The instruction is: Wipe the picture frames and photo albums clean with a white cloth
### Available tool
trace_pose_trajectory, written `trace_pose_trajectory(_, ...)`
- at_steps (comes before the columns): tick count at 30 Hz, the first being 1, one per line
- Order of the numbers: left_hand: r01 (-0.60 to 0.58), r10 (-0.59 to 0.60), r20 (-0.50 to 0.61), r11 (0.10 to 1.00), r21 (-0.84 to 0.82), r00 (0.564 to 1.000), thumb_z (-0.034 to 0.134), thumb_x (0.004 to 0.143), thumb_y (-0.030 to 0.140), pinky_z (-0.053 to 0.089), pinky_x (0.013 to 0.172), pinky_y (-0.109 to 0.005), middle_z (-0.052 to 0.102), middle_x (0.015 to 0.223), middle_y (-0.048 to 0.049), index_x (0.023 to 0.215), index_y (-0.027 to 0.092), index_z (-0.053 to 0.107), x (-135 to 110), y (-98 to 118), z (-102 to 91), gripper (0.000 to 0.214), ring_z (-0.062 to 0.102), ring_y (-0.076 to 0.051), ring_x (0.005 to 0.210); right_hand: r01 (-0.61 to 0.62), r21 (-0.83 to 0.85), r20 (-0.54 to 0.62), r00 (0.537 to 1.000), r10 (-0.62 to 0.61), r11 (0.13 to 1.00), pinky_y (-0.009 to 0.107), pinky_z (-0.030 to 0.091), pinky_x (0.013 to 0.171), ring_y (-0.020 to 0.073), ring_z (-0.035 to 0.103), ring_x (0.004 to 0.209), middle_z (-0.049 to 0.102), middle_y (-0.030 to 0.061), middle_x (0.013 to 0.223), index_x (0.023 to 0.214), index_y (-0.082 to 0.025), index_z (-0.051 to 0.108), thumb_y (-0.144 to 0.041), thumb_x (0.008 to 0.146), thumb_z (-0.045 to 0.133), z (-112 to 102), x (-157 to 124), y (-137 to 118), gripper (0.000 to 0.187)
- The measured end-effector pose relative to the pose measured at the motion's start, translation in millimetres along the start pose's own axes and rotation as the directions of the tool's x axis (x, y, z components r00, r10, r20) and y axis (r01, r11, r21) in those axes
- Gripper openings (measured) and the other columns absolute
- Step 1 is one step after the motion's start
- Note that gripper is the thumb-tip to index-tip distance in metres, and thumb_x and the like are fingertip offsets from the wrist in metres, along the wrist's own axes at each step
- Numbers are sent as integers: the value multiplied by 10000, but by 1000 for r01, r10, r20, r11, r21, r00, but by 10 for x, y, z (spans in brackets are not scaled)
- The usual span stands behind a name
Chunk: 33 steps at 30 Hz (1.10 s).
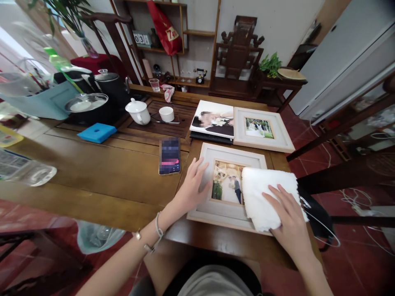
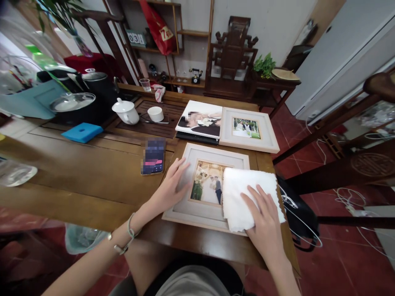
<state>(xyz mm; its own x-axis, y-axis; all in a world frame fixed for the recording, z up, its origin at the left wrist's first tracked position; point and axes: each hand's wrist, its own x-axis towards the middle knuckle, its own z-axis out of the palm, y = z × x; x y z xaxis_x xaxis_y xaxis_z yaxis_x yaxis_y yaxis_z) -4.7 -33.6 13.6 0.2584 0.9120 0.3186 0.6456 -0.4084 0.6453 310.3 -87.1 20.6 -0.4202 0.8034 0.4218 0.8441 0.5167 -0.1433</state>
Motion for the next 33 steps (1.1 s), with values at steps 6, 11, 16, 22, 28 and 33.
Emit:
trace_pose_trajectory(6,-175,177,42,984,-35,983,449,924,79,219,1187,-618,233,1593,-167,1345,166,470,96,-97,27,431,31,-337,1518,12,14,-55,998,-12,1000,628,323,1107,360,355,1405,532,141,1400,1348,-215,487,-88,869,456,17,-4,-15,497)
trace_pose_trajectory(11,-242,248,80,967,-76,966,443,893,24,305,1165,-593,475,1455,-142,1334,197,508,149,-187,12,479,267,-297,1473,23,19,-83,996,-22,1000,640,327,1097,372,368,1395,547,153,1388,1331,-188,510,-86,865,451,22,12,-19,481)
trace_pose_trajectory(16,-222,229,90,972,-78,969,435,900,46,295,1175,-589,447,1491,-122,1388,219,477,176,-230,11,520,285,-288,1468,24,33,-94,995,-21,999,648,342,1086,371,383,1387,553,141,1391,1359,-204,502,-91,883,430,17,24,-27,495)
trace_pose_trajectory(22,-214,215,128,977,-22,968,388,948,111,252,1205,-554,341,1557,-165,1466,175,373,188,-238,9,522,226,-284,1492,6,160,-289,956,42,987,579,439,1051,352,519,1287,562,92,1399,1424,-263,472,-115,888,486,-119,128,-18,556)
trace_pose_trajectory(28,-191,175,165,978,85,971,402,936,122,316,1178,-557,449,1470,-196,1406,120,432,281,-229,22,471,308,-299,1457,45,-30,-290,956,-52,999,573,388,1097,336,473,1334,554,65,1422,1465,-290,407,-154,916,488,-163,493,260,571)
trace_pose_trajectory(33,-184,164,160,976,119,973,397,950,136,304,1196,-519,433,1480,-204,1410,78,421,271,-176,26,465,312,-302,1452,154,-108,-81,983,-163,982,562,284,1153,315,367,1408,550,124,1421,1341,-184,535,-161,895,505,36,800,389,447)
